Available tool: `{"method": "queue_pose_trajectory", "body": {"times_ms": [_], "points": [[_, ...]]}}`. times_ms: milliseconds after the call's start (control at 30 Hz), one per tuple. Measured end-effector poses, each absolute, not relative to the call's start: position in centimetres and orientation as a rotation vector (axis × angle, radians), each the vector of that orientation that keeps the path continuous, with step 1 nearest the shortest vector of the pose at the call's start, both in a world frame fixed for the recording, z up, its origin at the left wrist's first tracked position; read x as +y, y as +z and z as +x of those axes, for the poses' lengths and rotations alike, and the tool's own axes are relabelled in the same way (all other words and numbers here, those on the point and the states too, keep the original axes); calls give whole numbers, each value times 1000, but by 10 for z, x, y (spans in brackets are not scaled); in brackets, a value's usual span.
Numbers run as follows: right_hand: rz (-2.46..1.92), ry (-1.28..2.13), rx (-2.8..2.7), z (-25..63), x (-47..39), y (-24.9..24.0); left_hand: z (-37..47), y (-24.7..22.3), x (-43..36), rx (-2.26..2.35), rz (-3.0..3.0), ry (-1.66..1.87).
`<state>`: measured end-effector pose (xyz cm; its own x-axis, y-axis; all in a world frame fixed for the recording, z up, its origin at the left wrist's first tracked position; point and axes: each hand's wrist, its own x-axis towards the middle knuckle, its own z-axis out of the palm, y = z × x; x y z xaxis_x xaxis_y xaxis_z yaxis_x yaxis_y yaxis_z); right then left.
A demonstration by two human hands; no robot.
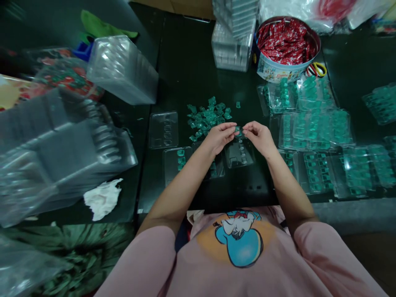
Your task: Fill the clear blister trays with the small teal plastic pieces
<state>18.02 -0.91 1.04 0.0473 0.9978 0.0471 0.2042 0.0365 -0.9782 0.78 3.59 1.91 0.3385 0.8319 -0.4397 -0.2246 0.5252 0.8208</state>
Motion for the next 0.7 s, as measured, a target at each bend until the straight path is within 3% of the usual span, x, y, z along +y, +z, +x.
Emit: {"method": "queue_pose_trajectory", "body": {"times_ms": [700], "points": [[-1454,410,-1681,153,-20,8,19,30,25,995,503,786]]}}
